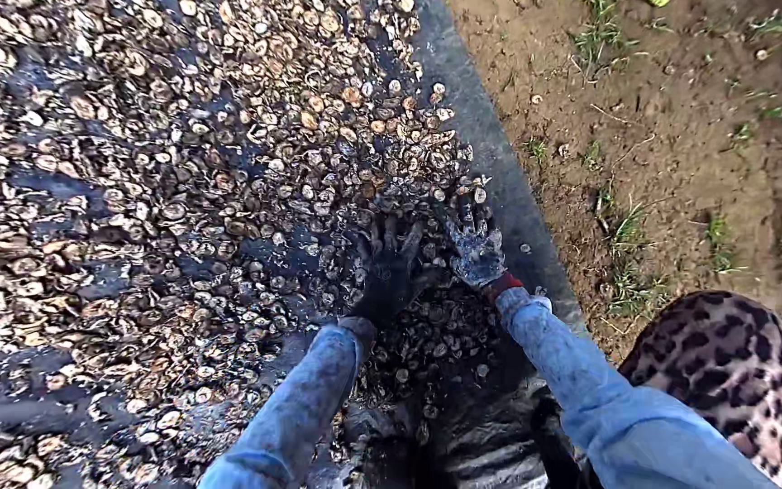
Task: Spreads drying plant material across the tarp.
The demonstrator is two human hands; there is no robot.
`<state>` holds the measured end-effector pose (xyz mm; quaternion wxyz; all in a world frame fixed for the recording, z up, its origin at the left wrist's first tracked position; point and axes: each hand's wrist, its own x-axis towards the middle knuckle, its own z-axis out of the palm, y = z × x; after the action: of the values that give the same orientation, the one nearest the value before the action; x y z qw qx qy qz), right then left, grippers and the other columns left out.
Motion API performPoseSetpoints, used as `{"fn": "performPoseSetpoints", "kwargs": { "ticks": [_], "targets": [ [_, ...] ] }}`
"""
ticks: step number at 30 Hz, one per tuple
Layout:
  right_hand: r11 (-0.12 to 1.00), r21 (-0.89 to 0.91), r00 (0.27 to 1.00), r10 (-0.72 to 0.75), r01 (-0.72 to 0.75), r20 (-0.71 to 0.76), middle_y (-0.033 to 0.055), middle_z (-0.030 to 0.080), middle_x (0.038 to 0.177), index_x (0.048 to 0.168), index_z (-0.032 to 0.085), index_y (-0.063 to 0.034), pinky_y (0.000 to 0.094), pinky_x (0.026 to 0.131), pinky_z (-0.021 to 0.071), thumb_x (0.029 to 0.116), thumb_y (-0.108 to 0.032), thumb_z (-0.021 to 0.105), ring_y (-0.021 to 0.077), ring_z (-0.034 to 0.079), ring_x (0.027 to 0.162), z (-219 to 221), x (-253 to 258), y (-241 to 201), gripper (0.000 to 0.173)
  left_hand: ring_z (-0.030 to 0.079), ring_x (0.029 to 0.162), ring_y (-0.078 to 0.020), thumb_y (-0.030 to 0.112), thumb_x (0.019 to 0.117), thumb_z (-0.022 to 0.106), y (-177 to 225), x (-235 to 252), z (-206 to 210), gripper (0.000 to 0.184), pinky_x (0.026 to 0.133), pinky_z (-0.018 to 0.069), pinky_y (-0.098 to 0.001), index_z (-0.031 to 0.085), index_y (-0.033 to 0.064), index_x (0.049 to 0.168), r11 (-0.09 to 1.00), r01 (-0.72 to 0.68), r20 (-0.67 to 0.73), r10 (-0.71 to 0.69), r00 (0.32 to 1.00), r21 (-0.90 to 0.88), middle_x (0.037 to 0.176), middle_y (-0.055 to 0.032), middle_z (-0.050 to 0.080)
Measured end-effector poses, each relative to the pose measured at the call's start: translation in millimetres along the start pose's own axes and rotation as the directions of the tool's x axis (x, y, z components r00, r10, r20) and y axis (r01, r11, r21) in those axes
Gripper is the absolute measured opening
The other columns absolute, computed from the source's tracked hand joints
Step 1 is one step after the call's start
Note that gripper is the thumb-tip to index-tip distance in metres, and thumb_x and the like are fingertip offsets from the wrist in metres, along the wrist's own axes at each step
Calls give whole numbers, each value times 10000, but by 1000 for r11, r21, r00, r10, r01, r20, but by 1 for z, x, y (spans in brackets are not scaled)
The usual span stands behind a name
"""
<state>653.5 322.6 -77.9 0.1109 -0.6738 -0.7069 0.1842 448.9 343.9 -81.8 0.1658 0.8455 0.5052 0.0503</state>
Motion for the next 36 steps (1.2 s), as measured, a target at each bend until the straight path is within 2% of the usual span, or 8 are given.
{"fn": "performPoseSetpoints", "kwargs": {
  "ticks": [6,9,13,17,23,26,30,36],
  "targets": [
    [963,145,930,170,-227,326,205,534,1509,1485,549,-95,598,1173,339,1025,-95,562,418,477,1412,-48,-80,19,460,488,1408,-397,100,974,631,59,-35,-14,564,1108,420,-602,527,219,1515,989,34,202,-4,979,-145,1537,-150,515],
    [987,149,984,27,-53,175,176,631,1406,1442,600,-115,605,1096,433,1011,-137,608,382,594,1301,-72,-56,37,431,342,1475,-477,243,945,666,67,-18,-11,598,1133,287,-715,510,205,1522,980,137,-37,-144,989,-143,1615,-194,385],
    [998,-10,970,-59,63,235,228,421,1581,1595,380,-283,718,1039,403,917,-334,735,477,458,1394,-82,-26,18,767,85,1571,-460,574,1009,472,72,-43,8,658,1162,3,-792,397,280,1593,992,125,50,-125,991,9,1702,-93,249],
    [979,-28,844,-159,201,512,236,105,1706,1624,285,-369,807,1140,144,725,-417,855,549,89,1537,-22,-81,-12,1065,155,1516,-556,736,770,698,71,-121,-4,895,1118,192,-801,396,440,1558,816,561,72,-573,816,135,1691,-181,220],
    [997,47,708,-72,55,703,211,425,1593,1573,417,-104,556,1217,280,1062,-87,415,383,386,1487,-55,-96,-32,511,525,1351,-416,23,861,713,95,-155,-30,521,1127,428,-554,650,97,1373,649,658,-14,-716,698,-382,1482,-232,530],
    [997,67,729,-10,-49,685,213,532,1501,1517,490,-83,613,1142,374,1032,-193,568,402,497,1394,-85,-43,-26,503,511,1392,-355,148,902,746,86,-117,-50,566,1119,441,-560,594,135,1447,686,574,-163,-693,702,-446,1525,-173,513],
    [991,87,904,-124,97,409,215,595,1421,1437,577,-109,696,1030,446,951,-266,709,445,570,1296,-77,2,-2,527,83,1524,-561,703,791,715,96,-80,-19,992,1095,173,-825,291,357,1618,636,763,62,-762,644,-116,1697,-236,125],
    [939,-61,807,-255,337,533,291,224,1657,1599,377,-211,798,1099,249,857,-260,805,584,254,1469,-37,5,-29,858,40,1550,-522,482,816,790,179,-122,39,804,1159,94,-776,465,358,1542,834,519,381,-424,822,-190,1719,-126,164]
  ]
}}
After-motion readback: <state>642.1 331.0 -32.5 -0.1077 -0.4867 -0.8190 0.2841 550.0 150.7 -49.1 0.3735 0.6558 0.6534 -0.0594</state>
